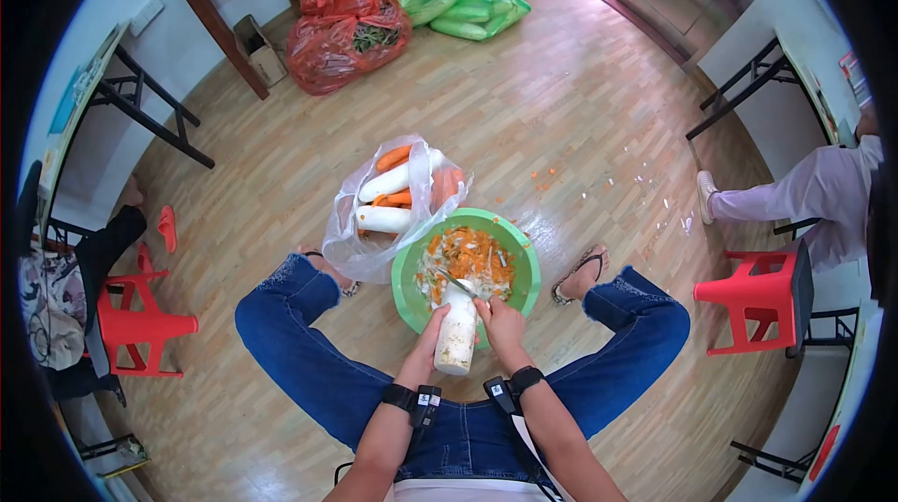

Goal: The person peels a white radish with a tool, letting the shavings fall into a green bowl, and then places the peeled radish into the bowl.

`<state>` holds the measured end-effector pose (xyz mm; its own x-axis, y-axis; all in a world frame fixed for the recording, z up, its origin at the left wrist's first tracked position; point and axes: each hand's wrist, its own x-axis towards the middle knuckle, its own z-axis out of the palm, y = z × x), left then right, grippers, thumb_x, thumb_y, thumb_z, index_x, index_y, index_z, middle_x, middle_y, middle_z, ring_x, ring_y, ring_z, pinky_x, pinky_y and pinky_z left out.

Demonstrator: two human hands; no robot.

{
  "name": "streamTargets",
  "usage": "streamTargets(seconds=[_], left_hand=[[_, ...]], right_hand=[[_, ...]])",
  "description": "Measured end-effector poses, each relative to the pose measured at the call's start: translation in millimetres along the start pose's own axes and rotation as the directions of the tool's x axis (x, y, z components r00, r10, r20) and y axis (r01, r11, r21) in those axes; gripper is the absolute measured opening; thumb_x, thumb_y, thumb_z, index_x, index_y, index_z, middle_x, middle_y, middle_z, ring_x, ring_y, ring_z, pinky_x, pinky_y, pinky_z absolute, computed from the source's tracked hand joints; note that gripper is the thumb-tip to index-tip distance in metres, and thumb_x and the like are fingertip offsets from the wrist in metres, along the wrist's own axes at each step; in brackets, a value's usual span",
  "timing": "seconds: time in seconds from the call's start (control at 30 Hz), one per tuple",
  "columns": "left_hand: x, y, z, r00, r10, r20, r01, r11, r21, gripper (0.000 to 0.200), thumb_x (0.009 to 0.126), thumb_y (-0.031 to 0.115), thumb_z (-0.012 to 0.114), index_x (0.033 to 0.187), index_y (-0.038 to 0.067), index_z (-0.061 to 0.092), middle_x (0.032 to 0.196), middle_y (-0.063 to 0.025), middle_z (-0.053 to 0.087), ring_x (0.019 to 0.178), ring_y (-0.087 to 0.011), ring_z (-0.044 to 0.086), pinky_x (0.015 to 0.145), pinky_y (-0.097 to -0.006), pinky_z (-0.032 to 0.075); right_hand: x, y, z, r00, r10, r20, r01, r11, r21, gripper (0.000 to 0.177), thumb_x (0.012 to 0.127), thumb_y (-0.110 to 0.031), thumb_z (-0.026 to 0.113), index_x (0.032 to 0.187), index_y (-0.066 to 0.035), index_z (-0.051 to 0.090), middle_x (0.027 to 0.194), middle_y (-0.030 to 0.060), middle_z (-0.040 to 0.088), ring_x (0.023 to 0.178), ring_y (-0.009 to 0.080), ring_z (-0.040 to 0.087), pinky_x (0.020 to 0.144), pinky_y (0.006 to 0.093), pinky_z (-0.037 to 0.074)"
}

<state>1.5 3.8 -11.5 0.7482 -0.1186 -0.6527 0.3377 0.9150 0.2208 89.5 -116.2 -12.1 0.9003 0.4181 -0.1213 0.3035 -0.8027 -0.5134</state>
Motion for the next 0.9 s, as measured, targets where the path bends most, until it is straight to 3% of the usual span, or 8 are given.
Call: streamTargets(seconds=[0.1, 0.23, 0.63, 0.7, 0.8, 0.83, 0.9], left_hand=[[-2, 1, 5, 0.999, -0.014, -0.037, 0.013, 0.999, -0.033, 0.047, 0.084, 0.043, 0.041, 0.109, 0.003, 0.047, 0.083, -0.0122, 0.06, 0.065, -0.0265, 0.062, 0.056, -0.0368, 0.053], [-8, 3, 12, 0.996, -0.021, -0.084, 0.019, 0.999, -0.03, 0.048, 0.084, 0.043, 0.041, 0.11, 0.003, 0.047, 0.084, -0.0127, 0.06, 0.066, -0.0269, 0.062, 0.057, -0.0368, 0.053], [-9, 1, 6, 1.0, 0.003, -0.008, -0.004, 0.997, -0.071, 0.051, 0.084, 0.043, 0.04, 0.113, 0.001, 0.043, 0.088, -0.0159, 0.059, 0.069, -0.0287, 0.062, 0.057, -0.036, 0.053], [-14, 4, 7, 0.997, -0.045, 0.061, 0.051, 0.993, -0.105, 0.054, 0.084, 0.044, 0.037, 0.114, 0.0, 0.042, 0.088, -0.0187, 0.059, 0.069, -0.0284, 0.062, 0.057, -0.0352, 0.053], [-23, 10, 20, 0.998, -0.038, 0.058, 0.045, 0.991, -0.124, 0.056, 0.084, 0.045, 0.036, 0.115, -0.001, 0.041, 0.088, -0.0206, 0.059, 0.069, -0.0285, 0.062, 0.057, -0.0351, 0.053], [-20, 8, 15, 0.998, -0.036, 0.061, 0.043, 0.99, -0.133, 0.056, 0.084, 0.045, 0.036, 0.115, -0.001, 0.041, 0.088, -0.0206, 0.059, 0.069, -0.0285, 0.062, 0.057, -0.0351, 0.053], [-10, 6, 6, 0.999, 0.031, 0.02, -0.029, 0.996, -0.088, 0.056, 0.084, 0.045, 0.036, 0.115, -0.002, 0.041, 0.088, -0.0208, 0.059, 0.069, -0.0286, 0.062, 0.057, -0.0351, 0.053]], right_hand=[[0, 3, 3, 1.0, -0.018, -0.023, 0.018, 1.0, -0.002, 0.042, 0.08, -0.047, 0.048, 0.064, -0.008, 0.05, 0.052, 0.012, 0.054, 0.049, 0.0302, 0.055, 0.043, 0.0417, 0.041], [0, 3, 3, 1.0, -0.019, -0.022, 0.02, 1.0, 0.003, 0.041, 0.08, -0.046, 0.049, 0.065, -0.008, 0.05, 0.052, 0.012, 0.054, 0.049, 0.0301, 0.055, 0.043, 0.0413, 0.041], [0, 19, 12, 0.999, -0.05, -0.021, 0.049, 0.999, -0.009, 0.04, 0.081, -0.045, 0.048, 0.07, -0.007, 0.052, 0.057, 0.0127, 0.056, 0.054, 0.0305, 0.056, 0.047, 0.0421, 0.042], [1, 33, 13, 0.963, 0.269, 0.0, -0.269, 0.963, 0.037, 0.039, 0.083, -0.043, 0.046, 0.073, -0.006, 0.055, 0.062, 0.0152, 0.058, 0.057, 0.0328, 0.056, 0.051, 0.0439, 0.042], [8, 38, 5, 0.919, 0.394, 0.024, -0.393, 0.904, 0.167, 0.038, 0.084, -0.041, 0.045, 0.075, -0.006, 0.057, 0.063, 0.0179, 0.057, 0.058, 0.0344, 0.056, 0.053, 0.0454, 0.041], [10, 33, 3, 0.92, 0.39, 0.025, -0.389, 0.907, 0.159, 0.038, 0.084, -0.041, 0.045, 0.075, -0.006, 0.057, 0.063, 0.0179, 0.057, 0.058, 0.0344, 0.056, 0.053, 0.0454, 0.041], [10, 19, -2, 0.969, 0.238, -0.065, -0.198, 0.908, 0.369, 0.039, 0.084, -0.042, 0.044, 0.073, -0.006, 0.057, 0.061, 0.0178, 0.057, 0.057, 0.0343, 0.056, 0.051, 0.045, 0.041]])
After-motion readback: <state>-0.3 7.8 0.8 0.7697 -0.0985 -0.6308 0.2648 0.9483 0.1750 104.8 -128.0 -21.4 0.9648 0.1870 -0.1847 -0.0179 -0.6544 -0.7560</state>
